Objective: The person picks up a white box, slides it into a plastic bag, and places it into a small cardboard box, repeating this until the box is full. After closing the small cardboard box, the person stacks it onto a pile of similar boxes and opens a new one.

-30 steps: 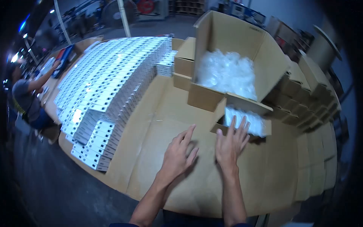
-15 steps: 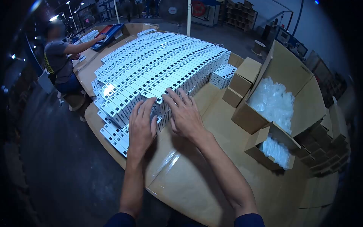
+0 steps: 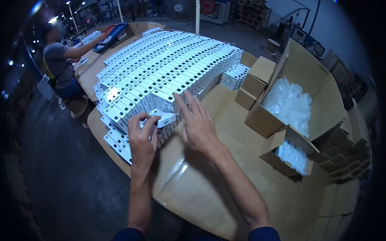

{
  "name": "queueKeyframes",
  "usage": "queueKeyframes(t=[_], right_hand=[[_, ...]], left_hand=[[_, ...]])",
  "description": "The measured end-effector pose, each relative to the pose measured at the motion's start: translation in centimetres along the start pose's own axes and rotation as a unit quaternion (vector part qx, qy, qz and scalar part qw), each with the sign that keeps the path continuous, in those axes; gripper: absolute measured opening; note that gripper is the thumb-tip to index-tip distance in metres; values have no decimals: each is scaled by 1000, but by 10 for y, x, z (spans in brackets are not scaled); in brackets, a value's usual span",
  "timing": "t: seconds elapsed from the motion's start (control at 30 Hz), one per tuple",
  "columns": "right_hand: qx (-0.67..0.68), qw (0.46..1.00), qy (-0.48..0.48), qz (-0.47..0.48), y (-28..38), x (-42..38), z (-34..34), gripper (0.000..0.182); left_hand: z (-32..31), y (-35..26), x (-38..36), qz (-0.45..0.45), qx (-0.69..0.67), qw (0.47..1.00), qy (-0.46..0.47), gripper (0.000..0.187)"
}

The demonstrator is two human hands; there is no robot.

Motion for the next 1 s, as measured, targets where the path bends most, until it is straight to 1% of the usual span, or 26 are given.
queueKeyframes(t=[0.03, 0.13, 0.17, 0.2, 0.23, 0.27, 0.33, 0.37, 0.4, 0.43, 0.47, 0.53, 0.57, 0.6, 0.63, 0.67, 0.7, 0.77, 0.8, 0.83, 0.87, 0.97, 1.0], right_hand=[[26, 1000, -14, -10, -1, -11, 10, 86], [196, 978, 42, -58, -2, -51, 30, 75], [315, 936, 92, -124, -8, -66, 32, 70], [431, 873, 134, -182, -11, -83, 32, 65], [469, 854, 122, -190, -19, -99, 32, 59], [515, 826, 100, -209, -29, -113, 38, 57], [605, 758, 58, -235, -44, -139, 55, 52], [571, 784, 37, -241, -61, -152, 59, 44], [600, 751, 5, -277, -71, -164, 68, 37], [598, 750, -21, -282, -85, -178, 75, 33], [596, 749, -47, -286, -101, -192, 84, 29], [469, 818, -68, -325, -127, -211, 124, 21], [471, 813, -89, -332, -139, -218, 136, 20], [473, 806, -109, -337, -150, -224, 147, 20], [414, 832, -123, -348, -159, -225, 166, 21], [359, 854, -156, -344, -173, -227, 176, 21], [287, 876, -159, -354, -184, -228, 187, 21], [129, 912, -171, -349, -201, -221, 215, 21], [46, 923, -179, -338, -206, -216, 226, 22], [26, 924, -204, -322, -216, -212, 230, 24], [21, 923, -201, -327, -226, -209, 231, 23], [-3, 919, -183, -351, -251, -198, 236, 24], [-5, 918, -184, -352, -259, -198, 236, 24]], left_hand=[[5, -11, -4, -5, 4, 1000, -4, 40], [-1, -42, -21, -19, -34, 999, 7, 40], [-7, -56, -26, -36, -61, 997, 10, 41], [-17, -66, -34, -41, -85, 995, 18, 45], [-26, -81, -38, -67, -120, 990, 35, 45], [-38, -97, -42, -90, -152, 983, 51, 45], [-69, -124, -52, -92, -230, 963, 106, 46], [-83, -139, -54, -90, -256, 953, 136, 46], [-96, -154, -54, -89, -281, 941, 166, 45], [-106, -170, -47, -92, -315, 924, 196, 39], [-116, -181, -38, -85, -346, 905, 231, 38], [-138, -198, -17, -71, -401, 863, 301, 37], [-155, -202, -1, -117, -380, 877, 268, 26], [-177, -209, 16, -147, -346, 888, 265, 23], [-201, -215, 34, -176, -310, 898, 259, 20], [-228, -220, 51, -224, -269, 903, 247, 14], [-254, -226, 66, -264, -228, 905, 243, 16], [-317, -232, 85, -307, -92, 912, 256, 29], [-344, -231, 93, -282, -38, 916, 281, 34], [-369, -229, 99, -257, 18, 917, 303, 39], [-389, -226, 102, -232, 73, 915, 323, 43], [-422, -223, 111, -295, 49, 914, 273, 45], [-420, -226, 115, -259, -37, 921, 290, 44]])
Point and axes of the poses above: each hand's wrist, its own x-axis towards the middle knuckle, its own z-axis out of the back of the hand, y = z × x, the point moved 7 cm from there along x, towards the middle knuckle, and after that the axes turned 12 degrees about -x, right-handed, at the moved point
